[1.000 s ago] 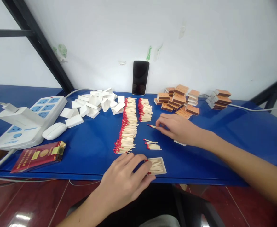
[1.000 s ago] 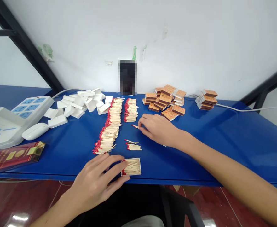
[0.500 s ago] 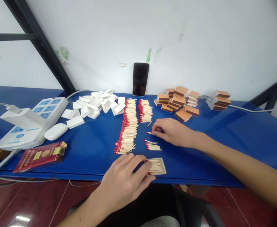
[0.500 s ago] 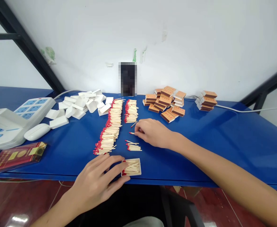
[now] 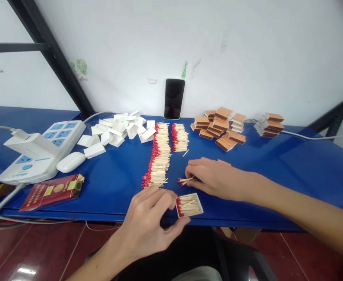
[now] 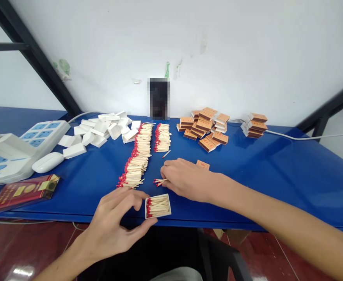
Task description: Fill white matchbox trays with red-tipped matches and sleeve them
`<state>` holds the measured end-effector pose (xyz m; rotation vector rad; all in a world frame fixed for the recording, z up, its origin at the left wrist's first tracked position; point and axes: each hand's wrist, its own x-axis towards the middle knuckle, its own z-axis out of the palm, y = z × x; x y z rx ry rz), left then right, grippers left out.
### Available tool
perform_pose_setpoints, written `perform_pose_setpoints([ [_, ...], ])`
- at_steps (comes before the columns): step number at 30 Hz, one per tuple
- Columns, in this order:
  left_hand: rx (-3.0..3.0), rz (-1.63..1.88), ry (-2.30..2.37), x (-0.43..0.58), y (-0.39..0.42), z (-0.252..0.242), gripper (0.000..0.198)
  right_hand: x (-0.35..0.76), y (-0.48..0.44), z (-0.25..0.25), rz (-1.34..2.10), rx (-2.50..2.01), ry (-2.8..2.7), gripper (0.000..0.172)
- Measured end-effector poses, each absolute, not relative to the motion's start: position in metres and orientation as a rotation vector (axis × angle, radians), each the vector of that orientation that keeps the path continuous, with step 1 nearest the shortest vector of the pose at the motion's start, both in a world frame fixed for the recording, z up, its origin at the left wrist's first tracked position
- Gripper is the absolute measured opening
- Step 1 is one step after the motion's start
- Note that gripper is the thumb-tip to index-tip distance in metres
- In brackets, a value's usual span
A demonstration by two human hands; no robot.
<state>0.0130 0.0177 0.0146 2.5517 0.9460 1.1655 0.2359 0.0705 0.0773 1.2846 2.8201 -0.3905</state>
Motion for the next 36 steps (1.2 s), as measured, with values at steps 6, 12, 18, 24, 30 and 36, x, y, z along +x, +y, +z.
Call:
perform_pose_setpoints([
  [6, 2.559, 1.081, 1.013, 0.013, 0.018, 0.013, 0.024, 0.238, 0.073, 0.080, -0.403, 1.236, 2.758, 0.015],
  [12, 2.605, 1.067, 1.034, 0.014, 0.018, 0.013, 0.018, 0.236, 0.054, 0.061, 0.322, 1.075, 2.770, 0.014],
  [18, 2.603, 1.061, 1.051, 0.014, 0.019, 0.012, 0.022, 0.236, 0.050, 0.043, 0.554, 0.993, 2.812, 0.019],
  [24, 2.627, 1.052, 1.099, 0.015, 0.020, 0.010, 0.035, 0.248, 0.060, 0.049, 0.417, 0.959, 2.889, 0.016],
  [30, 2.643, 1.052, 1.103, 0.015, 0.020, 0.010, 0.040, 0.246, 0.055, 0.068, 0.231, 0.793, 2.997, 0.015],
  [36, 2.634, 1.080, 1.051, 0.014, 0.020, 0.009, 0.032, 0.231, 0.040, 0.057, 0.387, 0.761, 3.003, 0.020],
])
